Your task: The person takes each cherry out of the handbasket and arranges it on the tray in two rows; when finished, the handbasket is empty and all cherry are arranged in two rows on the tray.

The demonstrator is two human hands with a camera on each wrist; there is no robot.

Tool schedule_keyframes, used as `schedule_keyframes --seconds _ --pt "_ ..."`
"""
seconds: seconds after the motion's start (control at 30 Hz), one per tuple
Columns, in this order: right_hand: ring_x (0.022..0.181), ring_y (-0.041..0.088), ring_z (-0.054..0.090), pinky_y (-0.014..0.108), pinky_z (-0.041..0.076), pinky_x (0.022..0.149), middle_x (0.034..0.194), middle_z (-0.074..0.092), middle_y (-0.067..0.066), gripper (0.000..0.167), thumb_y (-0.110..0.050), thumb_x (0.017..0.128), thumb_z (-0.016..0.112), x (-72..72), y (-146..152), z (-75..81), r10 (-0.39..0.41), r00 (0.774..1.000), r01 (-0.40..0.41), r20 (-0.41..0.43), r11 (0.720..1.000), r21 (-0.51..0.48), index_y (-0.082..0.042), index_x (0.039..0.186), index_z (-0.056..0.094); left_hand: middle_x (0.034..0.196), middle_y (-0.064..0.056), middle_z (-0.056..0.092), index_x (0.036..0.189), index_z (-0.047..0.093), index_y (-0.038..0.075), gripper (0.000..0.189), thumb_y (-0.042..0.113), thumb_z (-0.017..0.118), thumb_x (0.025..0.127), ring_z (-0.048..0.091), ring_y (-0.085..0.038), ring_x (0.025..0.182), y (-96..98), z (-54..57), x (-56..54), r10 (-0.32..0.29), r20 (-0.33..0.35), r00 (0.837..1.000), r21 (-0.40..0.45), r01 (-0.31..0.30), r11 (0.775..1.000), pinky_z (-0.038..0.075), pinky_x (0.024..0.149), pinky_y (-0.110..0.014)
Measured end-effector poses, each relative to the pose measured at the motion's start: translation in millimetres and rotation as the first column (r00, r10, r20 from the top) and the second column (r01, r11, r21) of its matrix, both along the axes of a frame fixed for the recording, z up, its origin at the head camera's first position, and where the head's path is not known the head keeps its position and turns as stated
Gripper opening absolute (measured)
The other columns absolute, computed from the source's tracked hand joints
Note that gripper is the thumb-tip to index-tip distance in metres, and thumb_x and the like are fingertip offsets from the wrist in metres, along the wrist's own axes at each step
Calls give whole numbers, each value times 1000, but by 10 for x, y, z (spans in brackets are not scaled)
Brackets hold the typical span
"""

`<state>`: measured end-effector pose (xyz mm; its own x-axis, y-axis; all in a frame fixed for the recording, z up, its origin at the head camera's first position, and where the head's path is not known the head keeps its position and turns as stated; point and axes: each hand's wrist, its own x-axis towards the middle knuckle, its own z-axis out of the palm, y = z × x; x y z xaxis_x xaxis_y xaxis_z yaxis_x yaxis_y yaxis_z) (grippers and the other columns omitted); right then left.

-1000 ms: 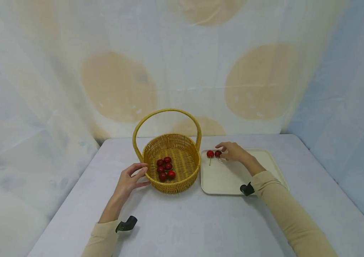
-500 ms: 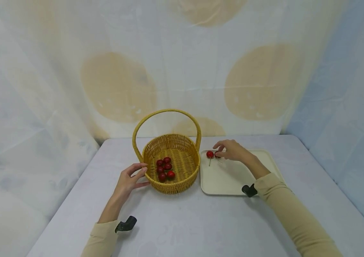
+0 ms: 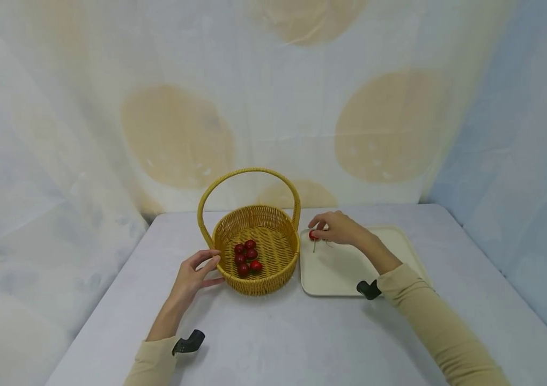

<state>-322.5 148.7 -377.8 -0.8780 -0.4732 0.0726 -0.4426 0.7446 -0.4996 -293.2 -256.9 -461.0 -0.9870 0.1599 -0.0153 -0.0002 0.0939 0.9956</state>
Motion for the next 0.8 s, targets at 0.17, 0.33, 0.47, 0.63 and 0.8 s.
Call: schedule_keyframes --seconds 0.17,0.33,0.47,0.63,0.8 --pt "84 20 71 34 61 77 94 75 8 27 -21 97 62 61 -106 92 26 1000 -26 -13 999 19 -5 119 66 143 -11 49 135 51 2 58 35 68 92 56 -42 123 -6 -8 8 5 -1 1000 -6 -5 1000 61 83 -50" --pt "77 18 69 31 60 71 91 74 8 27 -19 97 62 83 -179 134 84 995 -83 -45 996 13 -2 118 66 141 -10 49 133 54 3 51 31 68 93 56 -41 122 -3 -4 6 4 0 1000 16 -4 1000 60 85 -53" --pt "79 16 67 31 59 72 92 73 6 25 -20 96 63 75 -223 114 101 991 -100 -85 995 21 -4 115 68 141 -11 48 132 54 1 47 26 66 95 55 -42 123 -3 -5 8 -5 -7 1000 36 5 999 61 83 -52" --pt "85 17 68 34 60 78 96 73 5 25 -22 96 63 78 -296 105 83 994 -81 -75 996 37 -7 117 68 140 -9 49 131 54 1 46 26 66 94 57 -39 121 -6 -4 8 -7 -7 1000 44 7 999 60 84 -54" --pt "84 20 69 32 60 75 97 73 6 21 -21 97 63 113 -393 151 111 991 -108 -76 993 46 -10 114 69 142 -11 48 134 51 -1 53 29 67 94 58 -37 120 -8 3 3 -11 -11 1000 30 12 999 58 87 -57"
